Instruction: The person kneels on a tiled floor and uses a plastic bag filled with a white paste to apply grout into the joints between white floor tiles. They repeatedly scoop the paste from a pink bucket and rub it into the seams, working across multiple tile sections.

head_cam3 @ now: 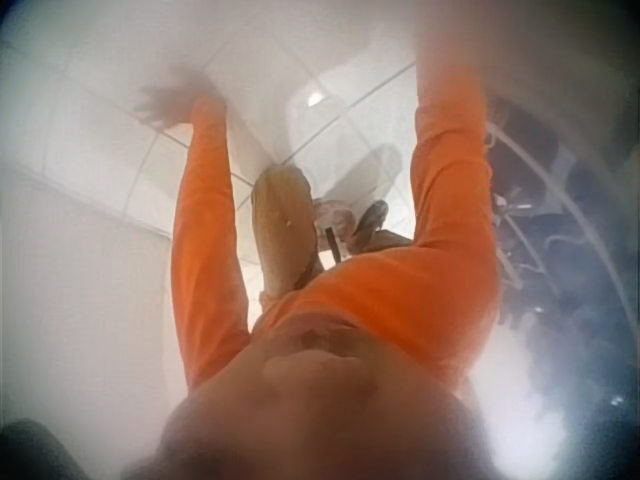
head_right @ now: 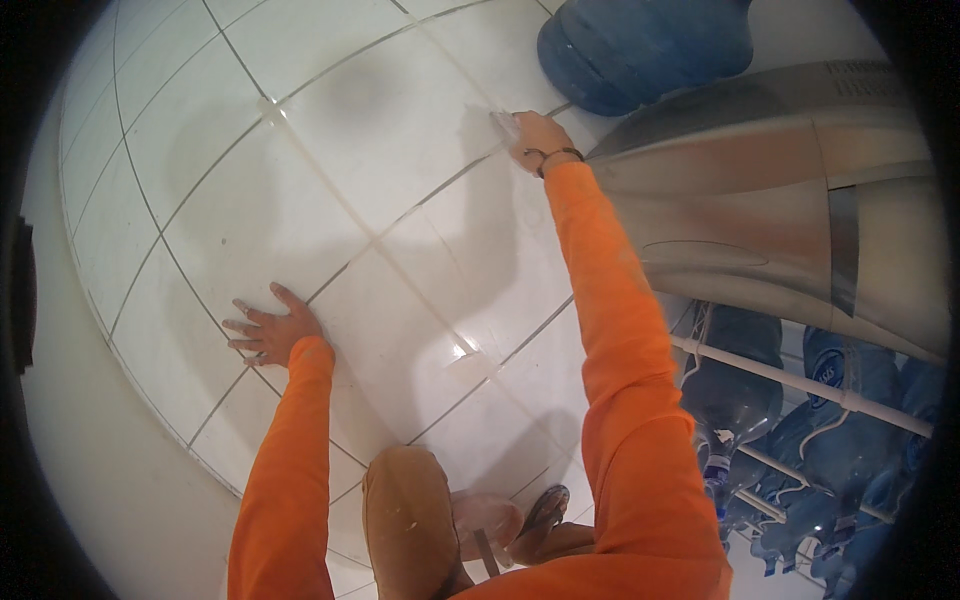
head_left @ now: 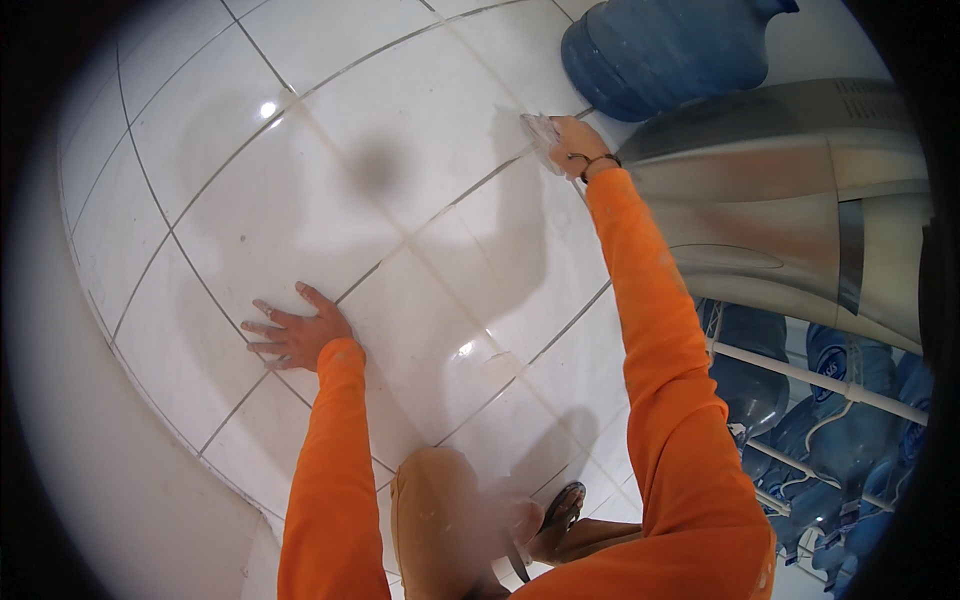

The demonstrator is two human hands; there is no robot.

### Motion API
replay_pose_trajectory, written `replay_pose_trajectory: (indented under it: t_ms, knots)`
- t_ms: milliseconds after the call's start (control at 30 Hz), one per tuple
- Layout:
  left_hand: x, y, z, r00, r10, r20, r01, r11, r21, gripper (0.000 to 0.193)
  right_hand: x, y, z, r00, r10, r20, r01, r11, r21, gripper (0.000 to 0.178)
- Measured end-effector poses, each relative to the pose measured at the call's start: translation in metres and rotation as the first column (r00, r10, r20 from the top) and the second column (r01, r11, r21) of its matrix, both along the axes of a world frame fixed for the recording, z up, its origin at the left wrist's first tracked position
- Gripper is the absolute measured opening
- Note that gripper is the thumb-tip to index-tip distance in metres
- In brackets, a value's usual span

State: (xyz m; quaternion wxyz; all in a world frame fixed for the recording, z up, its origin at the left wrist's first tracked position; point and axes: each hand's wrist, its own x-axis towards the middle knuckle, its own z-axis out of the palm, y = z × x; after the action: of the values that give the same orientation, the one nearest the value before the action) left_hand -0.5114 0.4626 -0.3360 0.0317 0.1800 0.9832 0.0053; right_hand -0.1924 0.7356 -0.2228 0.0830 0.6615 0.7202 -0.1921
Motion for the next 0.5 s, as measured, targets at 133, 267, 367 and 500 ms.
replay_pose_trajectory:
  t_ms: [133, 267, 367, 500]
  knots:
    - [0.003, 0.002, -0.002, 1.0, -0.017, -0.007, 0.017, 1.0, 0.015, 0.082, -0.014, -0.009, -0.04, 0.976, 0.201, 0.078, -0.209, 0.971, 0.115, 0.041]
    - [0.006, 0.004, -0.005, 0.999, -0.019, -0.047, 0.017, 0.999, -0.035, 0.083, -0.085, -0.087, -0.059, 0.98, 0.183, 0.083, -0.194, 0.968, 0.157, 0.019]
    - [0.001, 0.001, -0.013, 0.996, -0.013, -0.09, 0.004, 0.995, -0.098, 0.083, -0.135, -0.129, -0.048, 0.942, 0.335, 0.034, -0.336, 0.931, 0.139, 0.021]
    - [-0.004, -0.002, -0.005, 0.997, -0.009, -0.081, 0.007, 1.0, -0.024, 0.083, -0.102, -0.099, -0.01, 0.969, 0.176, -0.172, -0.15, 0.977, 0.152, 0.052]
